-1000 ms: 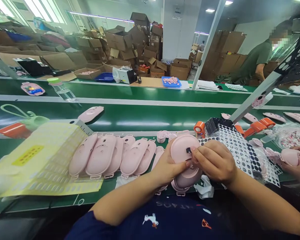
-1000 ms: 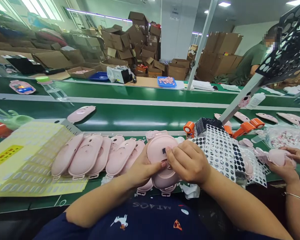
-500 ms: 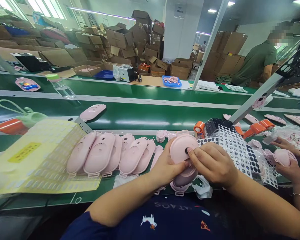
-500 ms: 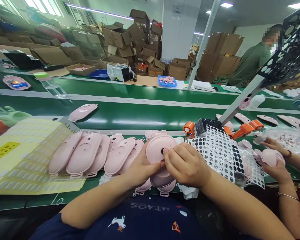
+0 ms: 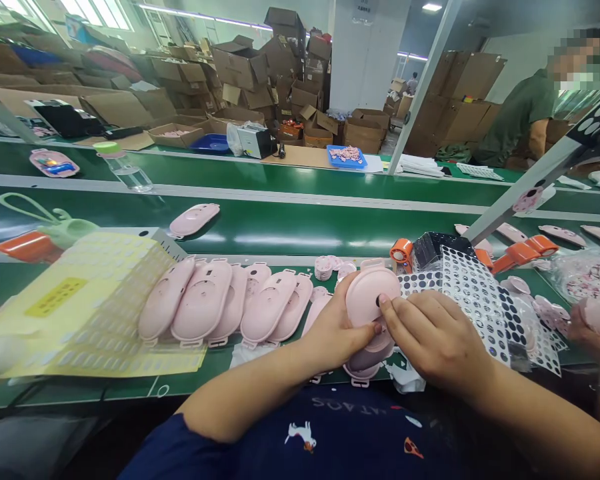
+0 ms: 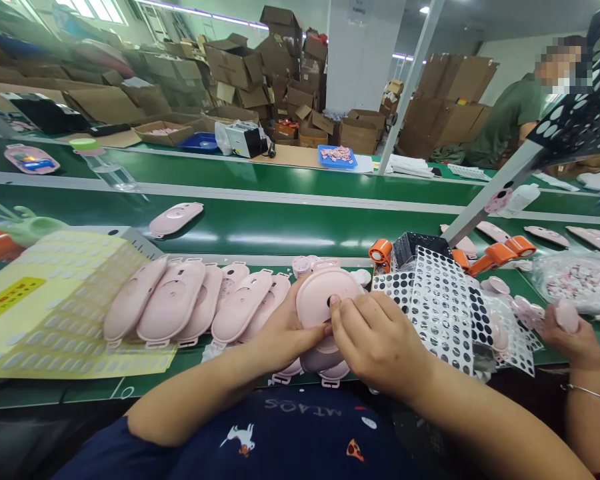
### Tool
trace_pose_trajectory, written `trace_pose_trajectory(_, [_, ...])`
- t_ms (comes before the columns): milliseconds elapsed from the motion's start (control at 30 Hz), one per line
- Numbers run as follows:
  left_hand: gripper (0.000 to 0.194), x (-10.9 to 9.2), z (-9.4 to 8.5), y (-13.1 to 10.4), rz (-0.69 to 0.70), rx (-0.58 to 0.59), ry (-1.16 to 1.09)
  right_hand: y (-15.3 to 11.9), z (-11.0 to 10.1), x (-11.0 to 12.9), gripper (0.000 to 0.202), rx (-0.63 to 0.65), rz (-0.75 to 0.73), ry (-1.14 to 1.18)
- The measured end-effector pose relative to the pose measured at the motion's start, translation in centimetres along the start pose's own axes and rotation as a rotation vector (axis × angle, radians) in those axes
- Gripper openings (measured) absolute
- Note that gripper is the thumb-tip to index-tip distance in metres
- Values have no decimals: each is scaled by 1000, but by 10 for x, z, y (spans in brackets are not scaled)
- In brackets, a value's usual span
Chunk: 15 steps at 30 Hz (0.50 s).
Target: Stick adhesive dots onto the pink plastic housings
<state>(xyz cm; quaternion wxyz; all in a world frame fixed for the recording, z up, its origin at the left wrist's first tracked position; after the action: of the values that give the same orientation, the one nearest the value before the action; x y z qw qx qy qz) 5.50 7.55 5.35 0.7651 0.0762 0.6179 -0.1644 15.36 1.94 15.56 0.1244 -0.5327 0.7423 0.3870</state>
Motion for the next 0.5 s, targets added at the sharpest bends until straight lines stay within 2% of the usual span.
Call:
trace_pose_trajectory(100, [84, 1, -1, -1, 35, -6, -33, -5, 9, 4, 26, 61, 62, 21])
trace_pose_trajectory(200, [93, -6, -15, 22, 69, 45, -14, -28, 13, -5, 44, 12, 169, 215])
trace_pose_trajectory(267, [95, -17, -47, 53, 49, -43, 1, -54, 13, -19, 57, -96, 296, 369])
trace_pose_trajectory(367, [79, -46, -127, 93, -3, -489, -7, -95, 9, -32, 69, -256, 529, 371])
trace_pose_trajectory(433, [56, -66, -148, 111, -23, -522, -15, -108, 9, -23, 62, -284, 595, 413])
trace_pose_trajectory(500, [43, -82, -142, 123, -27, -421, -7, -108, 8, -5, 44, -274, 598, 466])
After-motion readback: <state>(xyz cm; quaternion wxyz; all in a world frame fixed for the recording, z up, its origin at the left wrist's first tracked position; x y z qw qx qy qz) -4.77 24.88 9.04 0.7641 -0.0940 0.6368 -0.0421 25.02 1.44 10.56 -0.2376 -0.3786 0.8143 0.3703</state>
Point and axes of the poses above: each hand's wrist, its own y-axis towards the middle knuckle, its own z-axis out of the palm, x = y × z, the point moved 7 cm from there along y, towards the middle knuckle, and after that the axes turned 9 degrees about -z, right-handed, at the moved point
